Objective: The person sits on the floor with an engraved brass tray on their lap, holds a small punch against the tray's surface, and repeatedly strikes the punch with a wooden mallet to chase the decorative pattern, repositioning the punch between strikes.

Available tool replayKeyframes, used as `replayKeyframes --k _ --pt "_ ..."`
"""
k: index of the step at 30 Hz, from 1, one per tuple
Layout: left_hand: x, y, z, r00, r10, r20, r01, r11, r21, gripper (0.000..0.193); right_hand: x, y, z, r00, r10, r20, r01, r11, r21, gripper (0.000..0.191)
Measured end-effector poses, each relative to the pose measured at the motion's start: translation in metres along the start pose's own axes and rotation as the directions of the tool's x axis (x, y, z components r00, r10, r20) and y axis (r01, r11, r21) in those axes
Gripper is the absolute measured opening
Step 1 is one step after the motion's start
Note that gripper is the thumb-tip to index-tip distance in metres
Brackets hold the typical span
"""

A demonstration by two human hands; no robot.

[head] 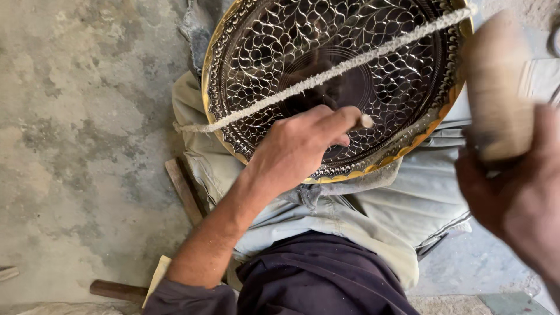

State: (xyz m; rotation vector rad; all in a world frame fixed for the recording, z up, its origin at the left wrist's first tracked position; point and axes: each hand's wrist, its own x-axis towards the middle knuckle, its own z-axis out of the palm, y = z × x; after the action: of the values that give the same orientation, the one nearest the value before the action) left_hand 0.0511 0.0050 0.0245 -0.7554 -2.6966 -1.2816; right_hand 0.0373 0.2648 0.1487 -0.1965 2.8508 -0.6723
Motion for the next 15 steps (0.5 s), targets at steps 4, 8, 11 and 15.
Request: replayKeyframes --k 4,8,11,15 --pt "0.016 0.002 -0.011 0.986 0.087 0.143 -0.085 0.996 -0.019 0.037 -0.036 0.022 0.036 0.983 -0.059 -0.176 0.064 0.998 0.022 0.042" --pt "0.028 0.014 -0.014 0.961 0.137 0.238 -0.167 0.979 0.113 0.029 -0.076 0.037 0.063 0.98 -0.052 -0.191 -0.01 0.952 -0.307 0.046" --pt "0.033 0.021 -0.01 0.94 0.16 0.301 -0.215 0.963 0.162 0.022 -0.093 0.036 0.087 0.925 0.274 -0.263 -0.157 0.907 0.391 0.04" --pt "0.025 0.011 -0.013 0.947 0.162 0.276 -0.203 0.971 0.125 0.028 -0.099 0.042 0.087 0.97 0.182 -0.163 -0.197 0.977 -0.079 0.043"
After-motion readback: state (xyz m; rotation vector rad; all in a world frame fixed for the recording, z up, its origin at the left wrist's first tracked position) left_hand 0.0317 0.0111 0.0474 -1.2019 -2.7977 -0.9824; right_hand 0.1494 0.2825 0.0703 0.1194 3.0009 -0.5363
